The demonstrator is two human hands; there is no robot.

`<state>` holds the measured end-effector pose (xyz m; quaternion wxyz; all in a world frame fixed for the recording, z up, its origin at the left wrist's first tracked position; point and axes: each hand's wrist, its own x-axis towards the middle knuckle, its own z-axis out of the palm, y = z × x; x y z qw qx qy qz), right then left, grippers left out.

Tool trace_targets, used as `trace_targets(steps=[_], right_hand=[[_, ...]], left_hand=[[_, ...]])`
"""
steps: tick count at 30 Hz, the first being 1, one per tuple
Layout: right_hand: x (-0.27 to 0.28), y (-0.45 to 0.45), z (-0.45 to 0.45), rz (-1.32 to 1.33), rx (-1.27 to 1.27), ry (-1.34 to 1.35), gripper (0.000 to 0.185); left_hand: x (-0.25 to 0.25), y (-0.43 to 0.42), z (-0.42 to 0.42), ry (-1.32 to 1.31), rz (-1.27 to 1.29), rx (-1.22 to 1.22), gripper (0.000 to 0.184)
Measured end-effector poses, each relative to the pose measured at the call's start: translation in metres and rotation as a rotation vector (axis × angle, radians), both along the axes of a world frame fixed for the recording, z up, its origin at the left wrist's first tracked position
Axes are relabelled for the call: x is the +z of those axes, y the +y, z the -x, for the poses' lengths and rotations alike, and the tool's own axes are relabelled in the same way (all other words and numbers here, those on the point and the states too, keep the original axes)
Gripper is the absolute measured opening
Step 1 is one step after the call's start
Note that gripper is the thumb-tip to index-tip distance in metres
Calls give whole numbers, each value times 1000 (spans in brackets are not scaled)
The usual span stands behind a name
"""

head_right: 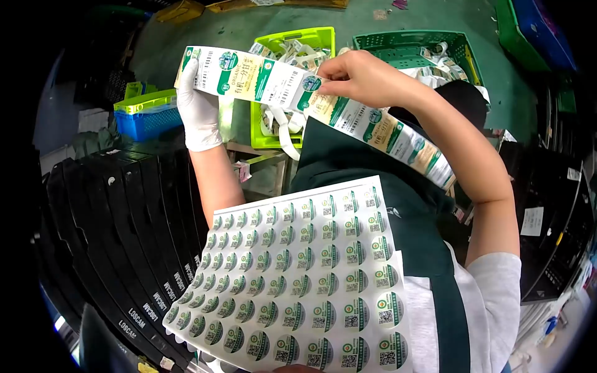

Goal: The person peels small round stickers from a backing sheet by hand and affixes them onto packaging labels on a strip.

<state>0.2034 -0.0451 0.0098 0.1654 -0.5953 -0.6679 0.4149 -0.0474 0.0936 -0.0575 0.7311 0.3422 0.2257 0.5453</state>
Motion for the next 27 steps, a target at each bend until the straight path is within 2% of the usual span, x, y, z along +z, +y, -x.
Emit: trace_targets(steps=[4,6,8,9,10,12,13,15,16,18,20,21,23,24,26,27], right_hand=[[-14,-7,1,82,-102,62,17],[-19,-15,-1,78,-124,47,17],[-22,-19,1,63,-169,82,18],[-23,-18,3,44,-208,53,18],[-26,-19,4,29,-211,70,18],[-35,-20,3,6,-219,105,18],[-33,-20,2,27,-242,83,19],[-34,-20,-6,-101,-368,154,22],[-30,-17,-10,-190,-408,146,24],[-22,-11,-8,-338,-372,235,29],[-14,-5,14,-400,-377,438,33],[11,-4,26,-205,-423,408,42],[2,-1,33,-227,-409,496,41],[1,-35,3,-311,-716,515,41],[-1,-32,8,-439,-710,300,37],[-1,-17,18,-520,-622,228,35]], left_hand=[[-6,-16,-9,89,-3,151,28],[-12,-19,-16,177,-18,156,39],[-14,-29,-27,-87,123,-38,57],[-3,-47,-35,-65,207,-101,68],[-10,-57,-43,-55,120,-204,56],[-34,-78,-55,102,110,-200,36],[-39,-84,-56,53,185,-224,34],[-35,-94,-59,-37,280,-203,30],[-32,-96,-58,78,244,-158,29],[-29,-100,-60,47,229,-130,29],[-27,-104,-62,64,221,-128,29],[-25,-106,-64,72,214,-131,29],[-18,-109,-66,70,226,-118,29],[-7,-103,-112,116,254,-419,29],[-6,-104,-113,110,251,-421,29],[-1,-100,-101,106,222,-329,29]])
